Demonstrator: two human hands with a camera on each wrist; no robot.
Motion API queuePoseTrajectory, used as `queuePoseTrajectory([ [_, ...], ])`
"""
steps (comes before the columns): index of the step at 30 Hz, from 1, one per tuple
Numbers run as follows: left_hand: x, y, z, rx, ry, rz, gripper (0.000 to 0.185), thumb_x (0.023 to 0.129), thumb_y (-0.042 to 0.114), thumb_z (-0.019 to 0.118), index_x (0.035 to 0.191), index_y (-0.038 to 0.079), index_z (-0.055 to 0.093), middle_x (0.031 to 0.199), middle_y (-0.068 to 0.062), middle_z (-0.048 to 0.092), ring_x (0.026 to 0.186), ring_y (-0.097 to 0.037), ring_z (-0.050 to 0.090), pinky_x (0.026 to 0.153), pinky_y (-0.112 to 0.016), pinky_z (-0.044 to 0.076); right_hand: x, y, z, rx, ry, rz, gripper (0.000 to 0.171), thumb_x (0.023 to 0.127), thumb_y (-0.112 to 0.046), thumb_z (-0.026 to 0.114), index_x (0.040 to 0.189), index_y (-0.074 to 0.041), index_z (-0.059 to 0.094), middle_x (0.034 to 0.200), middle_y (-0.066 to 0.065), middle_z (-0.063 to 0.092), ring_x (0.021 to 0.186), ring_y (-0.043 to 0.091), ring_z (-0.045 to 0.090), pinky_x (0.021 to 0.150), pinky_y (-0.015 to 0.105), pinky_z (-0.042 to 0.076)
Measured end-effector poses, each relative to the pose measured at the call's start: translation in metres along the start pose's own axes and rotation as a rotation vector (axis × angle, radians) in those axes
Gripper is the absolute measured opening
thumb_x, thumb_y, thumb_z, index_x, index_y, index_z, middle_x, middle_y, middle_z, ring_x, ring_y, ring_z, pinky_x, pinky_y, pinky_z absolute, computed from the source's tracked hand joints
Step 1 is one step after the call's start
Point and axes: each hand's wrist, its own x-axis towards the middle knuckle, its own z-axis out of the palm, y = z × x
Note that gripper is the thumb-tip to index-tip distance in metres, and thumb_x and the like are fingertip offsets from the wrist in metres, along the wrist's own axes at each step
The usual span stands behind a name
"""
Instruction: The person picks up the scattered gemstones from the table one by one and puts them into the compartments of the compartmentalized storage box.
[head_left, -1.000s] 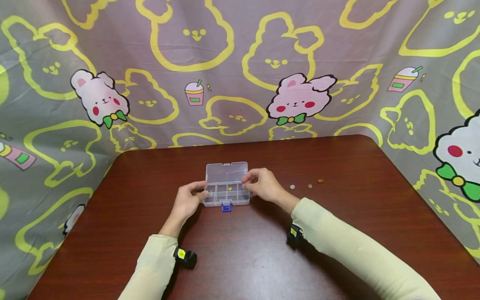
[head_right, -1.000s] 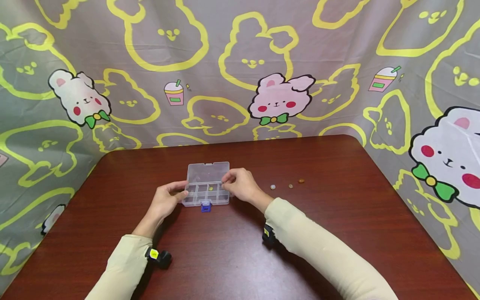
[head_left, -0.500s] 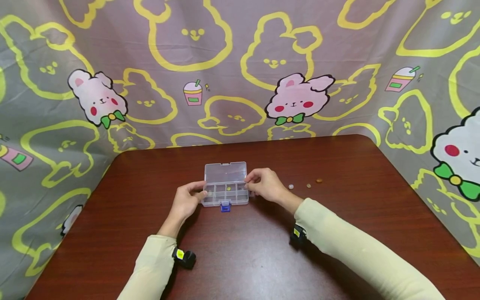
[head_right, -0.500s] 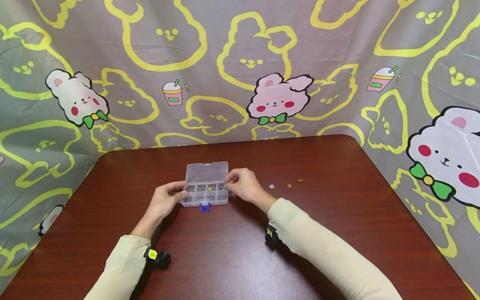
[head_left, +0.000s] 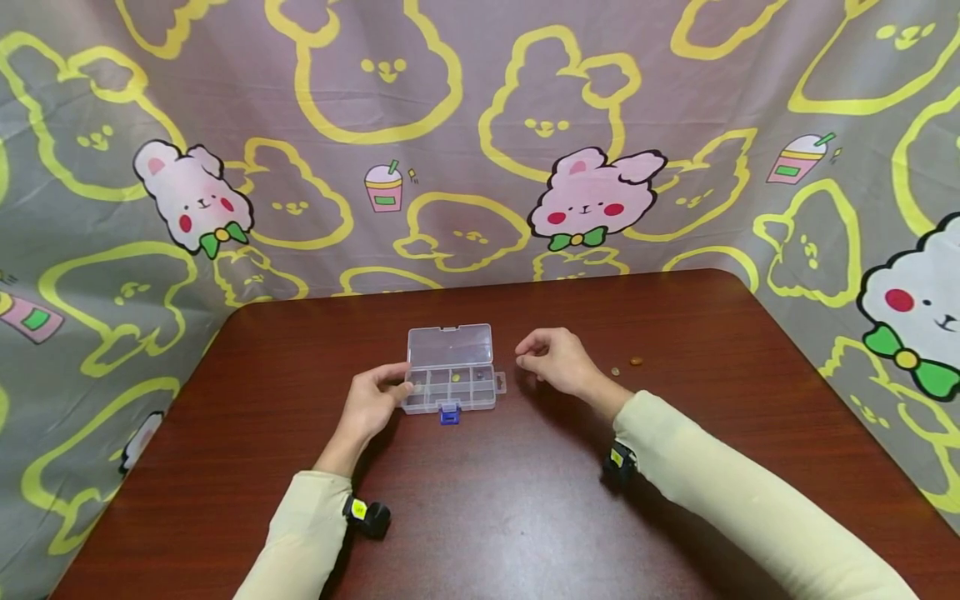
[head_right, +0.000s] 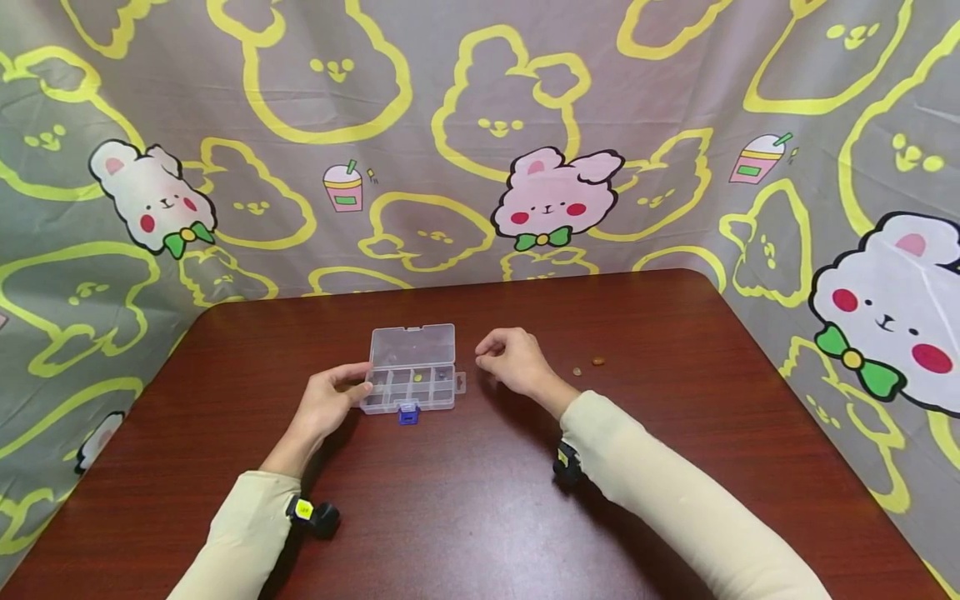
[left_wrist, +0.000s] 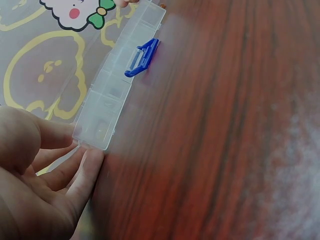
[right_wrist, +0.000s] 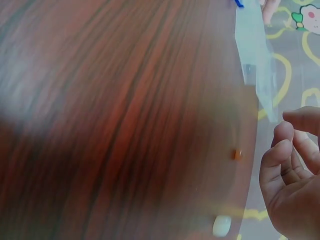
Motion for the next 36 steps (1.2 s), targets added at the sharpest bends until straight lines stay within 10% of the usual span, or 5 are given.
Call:
queuePoseTrajectory([
  [36, 0.003, -0.004, 0.001, 0.014, 0.007, 0.003, 0.034, 0.089, -0.007, 0.068, 0.123, -0.007, 0.067, 0.116, -0.025, 0.068, 0.072, -0.013, 0.063, 0.062, -0.019, 0.05, 0.0, 0.023, -0.011, -0.19, -0.03, 0.03, 0.016, 0.084, -0.004, 0.076, 0.098, 0.0, 0.072, 0.08, 0.004, 0.068, 0.06, 0.013, 0.059, 0.056, 0.028, 0.05],
])
